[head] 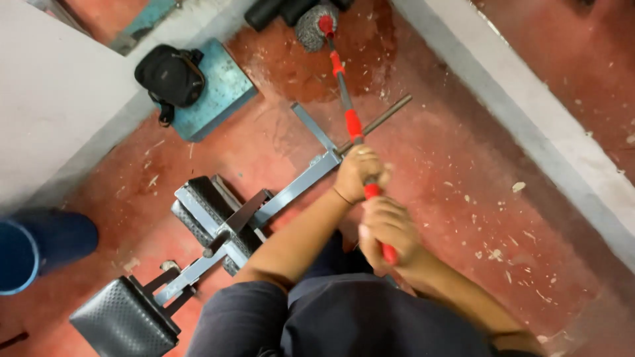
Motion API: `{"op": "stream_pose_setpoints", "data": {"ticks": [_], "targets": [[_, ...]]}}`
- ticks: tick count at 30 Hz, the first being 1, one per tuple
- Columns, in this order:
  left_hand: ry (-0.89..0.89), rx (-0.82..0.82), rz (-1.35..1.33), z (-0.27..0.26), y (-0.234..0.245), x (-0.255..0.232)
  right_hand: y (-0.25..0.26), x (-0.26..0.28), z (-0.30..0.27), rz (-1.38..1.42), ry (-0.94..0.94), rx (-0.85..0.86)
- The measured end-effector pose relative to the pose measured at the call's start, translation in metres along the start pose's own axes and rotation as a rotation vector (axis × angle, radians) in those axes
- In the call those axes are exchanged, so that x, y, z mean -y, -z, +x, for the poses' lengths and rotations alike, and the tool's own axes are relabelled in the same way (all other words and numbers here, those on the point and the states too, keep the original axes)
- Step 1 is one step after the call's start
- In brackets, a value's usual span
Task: Mopping the floor around gym equipment.
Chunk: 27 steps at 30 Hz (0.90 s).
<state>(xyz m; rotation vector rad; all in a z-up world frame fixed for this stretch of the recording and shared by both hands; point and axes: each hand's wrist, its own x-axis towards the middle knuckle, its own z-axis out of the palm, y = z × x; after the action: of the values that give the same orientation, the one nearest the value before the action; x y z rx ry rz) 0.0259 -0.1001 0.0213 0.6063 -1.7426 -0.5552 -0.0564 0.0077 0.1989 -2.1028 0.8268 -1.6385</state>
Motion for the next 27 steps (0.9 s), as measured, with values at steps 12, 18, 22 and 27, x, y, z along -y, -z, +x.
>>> {"op": "stream_pose_setpoints", "data": {"ticks": [12, 18, 22, 27], "targets": [[-0.070, -0.003, 0.066, 0.013, -0.009, 0.072, -0.012, -0.087, -0.021, -0.012, 0.116, 0.005], [-0.005, -0.121, -0.001, 0.040, -0.020, -0.073, 0.043, 0.026, 0.013, 0.038, 0.042, -0.025], [-0.034, -0.102, 0.010, -0.009, -0.041, -0.012, 0.025, -0.024, -0.043, -0.020, 0.111, -0.083], [0.068, 0.177, 0.005, -0.044, -0.022, 0.055, -0.020, -0.117, -0.141, -0.138, 0.184, 0.026]]}}
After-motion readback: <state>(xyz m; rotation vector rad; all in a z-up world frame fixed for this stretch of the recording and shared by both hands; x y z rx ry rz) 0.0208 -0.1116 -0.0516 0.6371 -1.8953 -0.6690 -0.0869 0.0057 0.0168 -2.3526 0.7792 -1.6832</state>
